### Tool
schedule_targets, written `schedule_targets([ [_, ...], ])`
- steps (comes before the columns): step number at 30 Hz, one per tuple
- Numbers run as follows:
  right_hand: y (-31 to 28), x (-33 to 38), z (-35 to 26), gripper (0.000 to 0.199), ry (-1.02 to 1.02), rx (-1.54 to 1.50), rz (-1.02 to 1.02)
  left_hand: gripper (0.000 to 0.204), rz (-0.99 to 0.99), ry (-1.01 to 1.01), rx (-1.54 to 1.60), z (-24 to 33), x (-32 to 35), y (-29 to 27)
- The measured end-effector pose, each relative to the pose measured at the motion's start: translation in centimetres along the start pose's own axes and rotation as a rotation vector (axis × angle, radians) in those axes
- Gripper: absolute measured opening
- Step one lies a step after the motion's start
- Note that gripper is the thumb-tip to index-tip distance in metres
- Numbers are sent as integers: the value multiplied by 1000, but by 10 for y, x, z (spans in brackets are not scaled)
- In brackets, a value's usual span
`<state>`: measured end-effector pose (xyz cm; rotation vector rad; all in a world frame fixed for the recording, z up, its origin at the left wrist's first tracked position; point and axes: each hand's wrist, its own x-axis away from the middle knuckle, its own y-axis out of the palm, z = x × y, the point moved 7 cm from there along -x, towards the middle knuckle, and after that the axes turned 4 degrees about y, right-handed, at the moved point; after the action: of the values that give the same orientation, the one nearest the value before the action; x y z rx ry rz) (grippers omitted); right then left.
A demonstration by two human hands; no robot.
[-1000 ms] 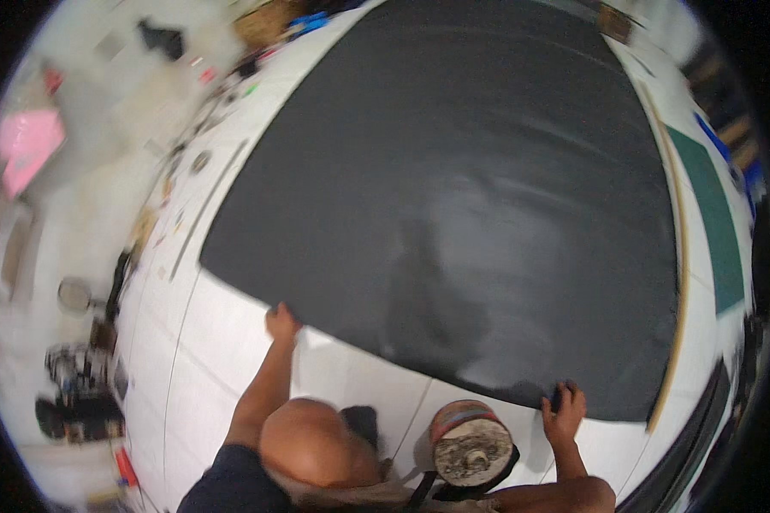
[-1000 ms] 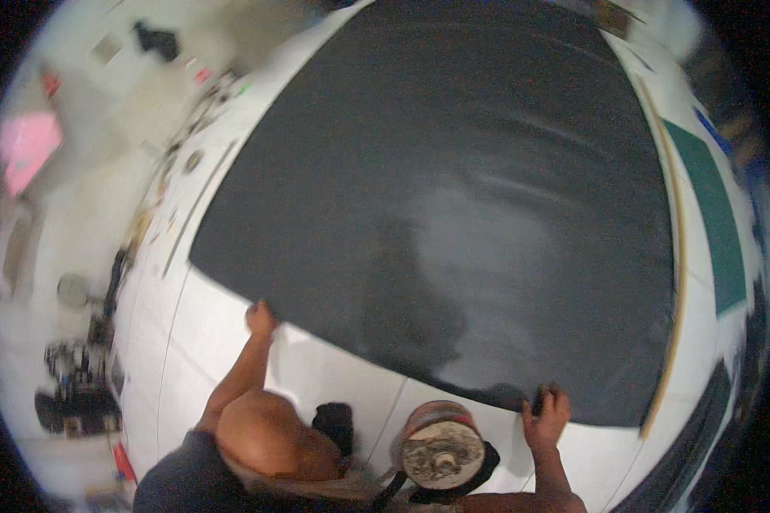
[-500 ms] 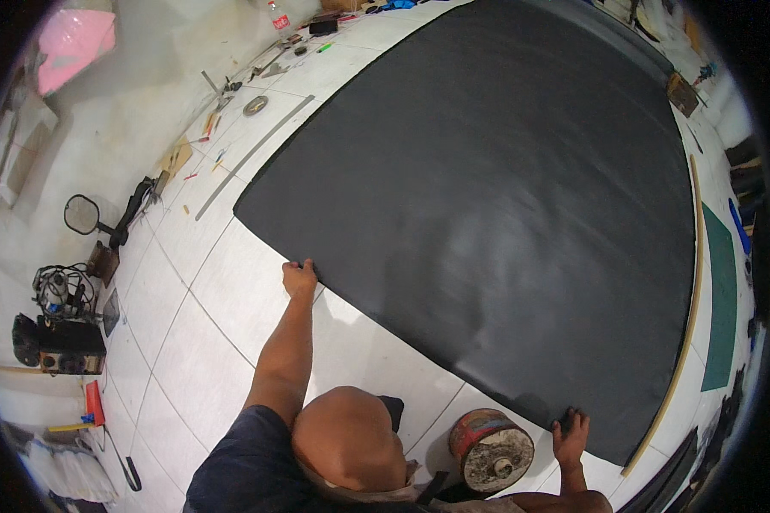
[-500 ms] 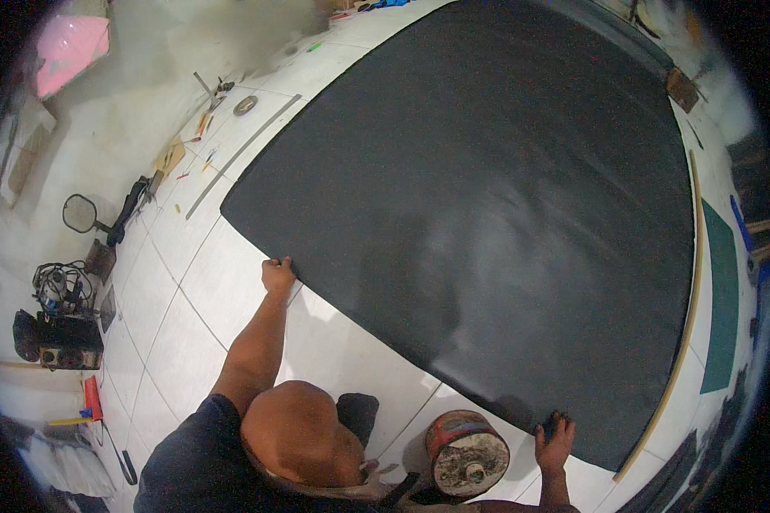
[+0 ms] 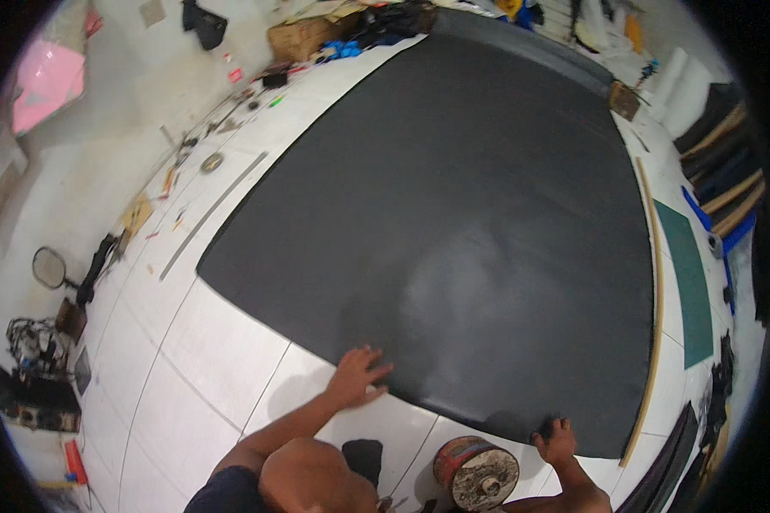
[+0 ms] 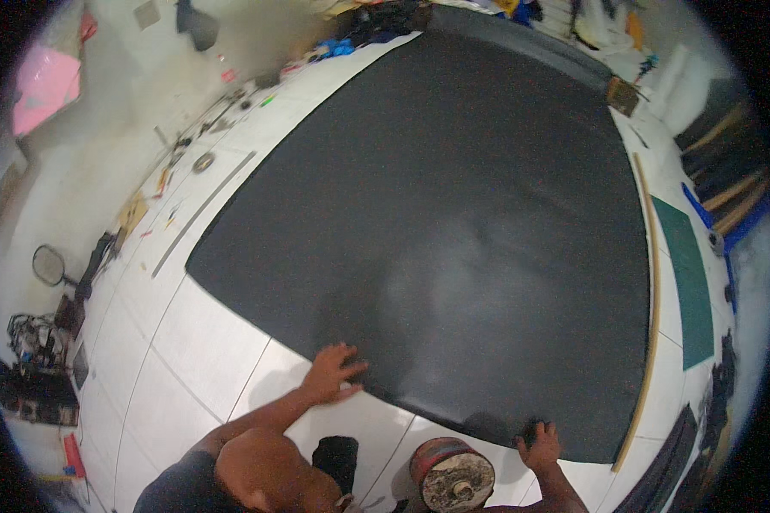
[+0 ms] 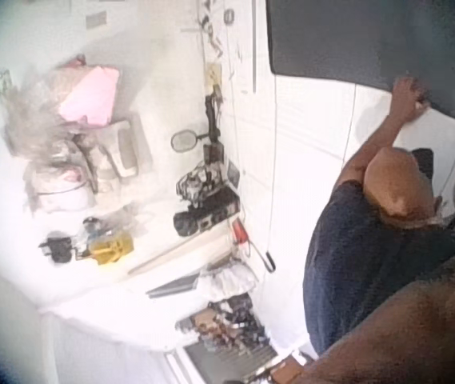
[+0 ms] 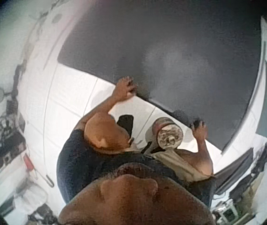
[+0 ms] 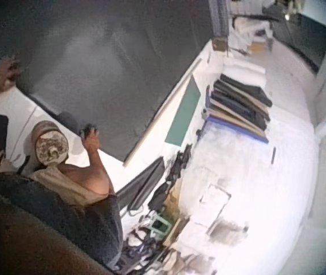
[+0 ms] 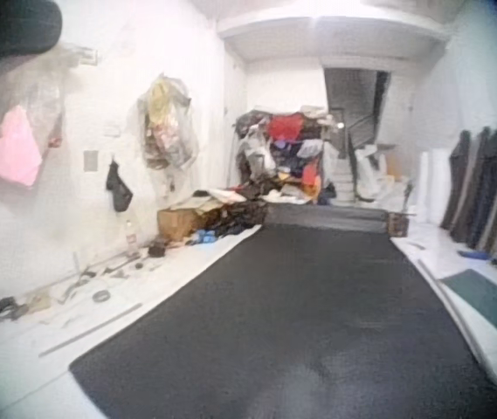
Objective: The person cuts a large piece of black fabric using shears, then smooths and aligns the edges.
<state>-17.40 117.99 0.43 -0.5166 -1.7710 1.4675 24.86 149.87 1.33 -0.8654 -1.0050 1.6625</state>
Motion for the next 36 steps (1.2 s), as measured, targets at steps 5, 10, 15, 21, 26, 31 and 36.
schedule_targets([
  [5,-25,0,-3,59,-23,92,-211,49,-81,43,-46,14,-10,28],
  [10,-96,6,-120,49,-396,-275,-149,50,-92,34,-50,5,-15,27],
  [15,-121,72,-199,42,-1110,-299,-181,50,-28,14,-28,9,-18,29],
  [21,-114,87,-189,43,-1150,-247,-124,50,-77,-51,-22,26,-24,20],
  [26,-104,91,-179,28,-1113,-302,47,51,-107,-73,-86,25,-22,14],
  [31,-138,79,-174,27,-1021,-354,192,55,-202,-118,-25,30,-35,15],
  [36,-171,48,-156,25,-928,-461,427,72,-230,-83,-17,33,-41,21],
])
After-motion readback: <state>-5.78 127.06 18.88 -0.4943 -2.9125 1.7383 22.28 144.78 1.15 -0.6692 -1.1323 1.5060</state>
